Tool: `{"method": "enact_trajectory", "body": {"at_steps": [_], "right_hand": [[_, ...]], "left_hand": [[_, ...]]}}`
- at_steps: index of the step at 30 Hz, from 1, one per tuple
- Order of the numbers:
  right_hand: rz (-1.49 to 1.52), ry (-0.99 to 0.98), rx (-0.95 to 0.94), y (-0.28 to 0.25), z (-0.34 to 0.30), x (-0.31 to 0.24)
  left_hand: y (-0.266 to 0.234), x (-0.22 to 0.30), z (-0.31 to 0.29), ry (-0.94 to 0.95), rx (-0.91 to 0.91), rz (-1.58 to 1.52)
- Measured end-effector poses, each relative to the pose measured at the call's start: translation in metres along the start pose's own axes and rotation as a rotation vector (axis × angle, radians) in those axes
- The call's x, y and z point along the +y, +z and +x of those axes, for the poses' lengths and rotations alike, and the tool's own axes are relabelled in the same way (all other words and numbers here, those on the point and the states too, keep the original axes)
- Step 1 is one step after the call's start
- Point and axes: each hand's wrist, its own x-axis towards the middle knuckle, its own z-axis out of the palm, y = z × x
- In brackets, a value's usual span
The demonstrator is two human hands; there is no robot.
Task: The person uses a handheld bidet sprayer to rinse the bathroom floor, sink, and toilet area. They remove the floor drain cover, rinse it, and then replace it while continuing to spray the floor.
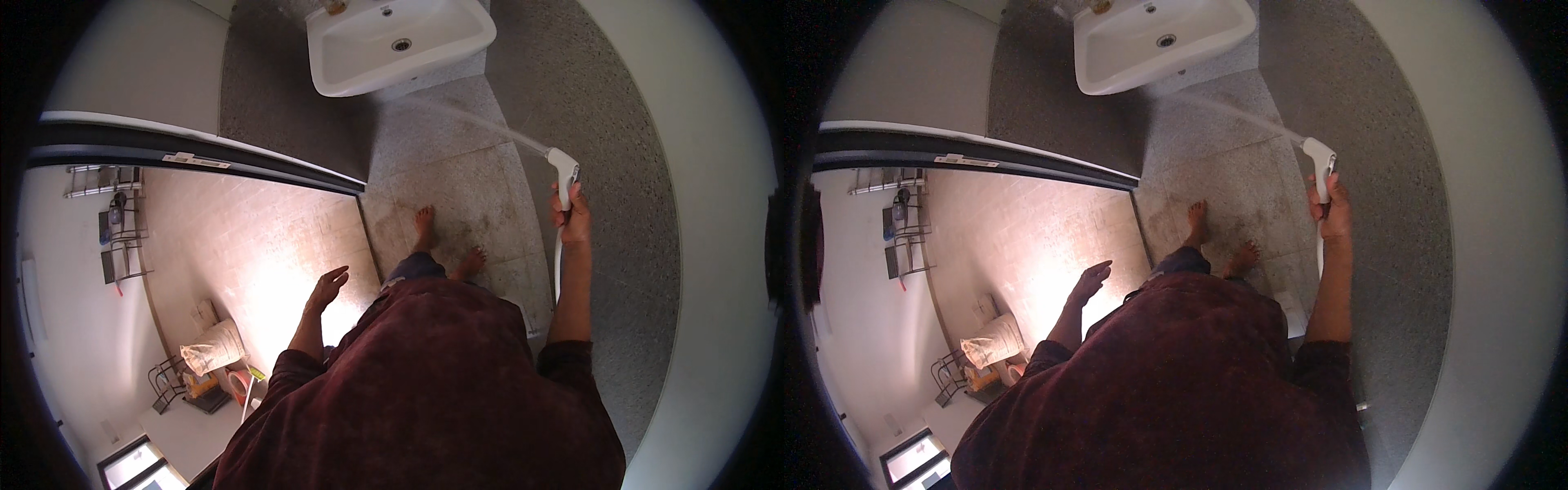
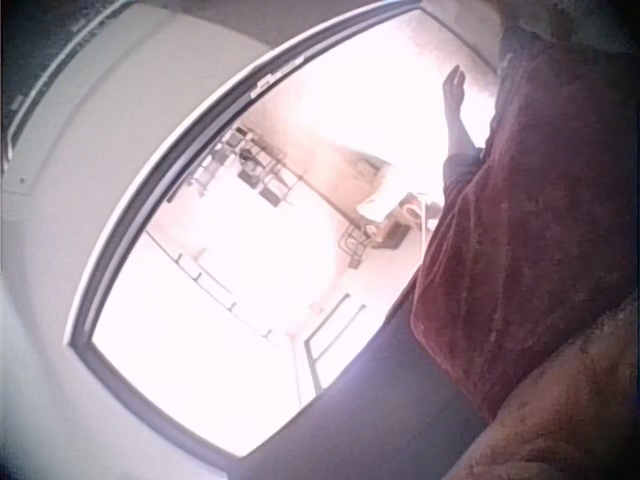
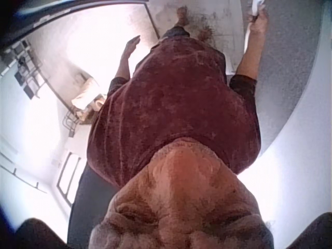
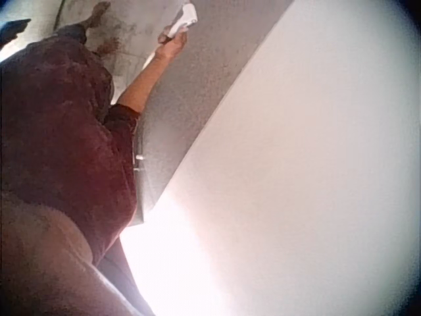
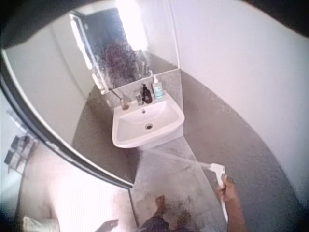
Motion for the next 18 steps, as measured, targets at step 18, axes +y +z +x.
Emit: {"method": "enact_trajectory", "body": {"at_steps": [18], "right_hand": [[-0.197,-0.037,0.148,-0.002,0.001,-0.009]], "left_hand": [[-0.155,0.144,0.157,0.798,0.589,0.645]]}}
